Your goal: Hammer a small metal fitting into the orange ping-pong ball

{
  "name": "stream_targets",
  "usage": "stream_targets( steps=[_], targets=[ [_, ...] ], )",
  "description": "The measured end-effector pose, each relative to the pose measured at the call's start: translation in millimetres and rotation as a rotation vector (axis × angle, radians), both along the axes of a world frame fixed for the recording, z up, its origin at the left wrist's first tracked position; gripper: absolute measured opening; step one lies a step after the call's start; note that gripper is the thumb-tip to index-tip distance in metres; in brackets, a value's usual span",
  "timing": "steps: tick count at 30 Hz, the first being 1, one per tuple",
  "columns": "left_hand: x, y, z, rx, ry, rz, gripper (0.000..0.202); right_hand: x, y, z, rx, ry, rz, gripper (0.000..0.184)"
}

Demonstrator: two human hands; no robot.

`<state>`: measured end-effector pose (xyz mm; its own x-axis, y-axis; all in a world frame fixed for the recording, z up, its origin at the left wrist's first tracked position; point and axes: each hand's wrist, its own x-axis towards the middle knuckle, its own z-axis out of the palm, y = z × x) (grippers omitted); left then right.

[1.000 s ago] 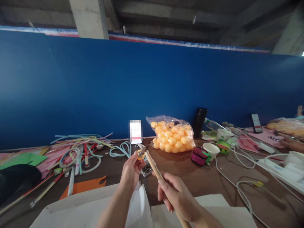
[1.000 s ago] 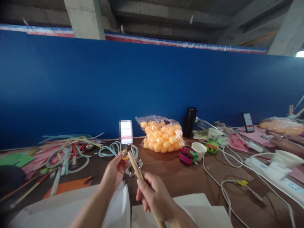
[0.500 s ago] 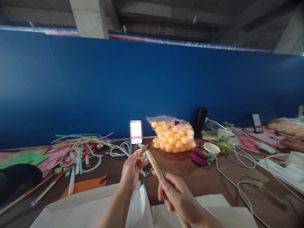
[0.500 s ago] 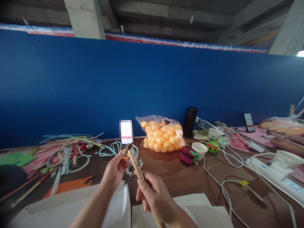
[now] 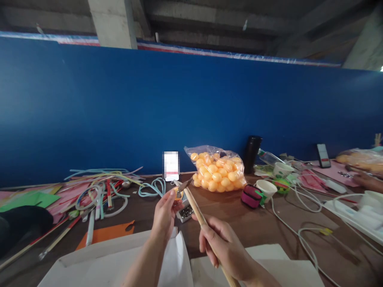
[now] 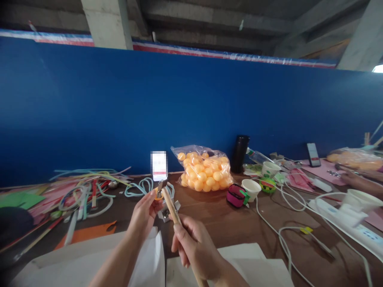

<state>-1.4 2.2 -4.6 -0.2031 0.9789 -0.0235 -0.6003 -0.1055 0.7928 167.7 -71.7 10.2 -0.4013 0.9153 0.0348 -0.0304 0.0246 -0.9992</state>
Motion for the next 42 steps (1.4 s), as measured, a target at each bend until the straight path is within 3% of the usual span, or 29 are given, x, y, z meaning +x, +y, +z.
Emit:
stream_targets(
  steps=[29, 42],
  targets=[
    [1.9, -0.3, 1.5, -0.007, -0.012, 0.021, 0.037, -0.6, 1.8, -1.2, -0.027, -0.009, 0.003, 0.049],
    [0.1, -1.6, 7.5, -0.009, -0.182, -0.048, 0.007, -1.1, 0.7, -0.7, -0.015, 0.047, 0.001, 0.049]
  ],
)
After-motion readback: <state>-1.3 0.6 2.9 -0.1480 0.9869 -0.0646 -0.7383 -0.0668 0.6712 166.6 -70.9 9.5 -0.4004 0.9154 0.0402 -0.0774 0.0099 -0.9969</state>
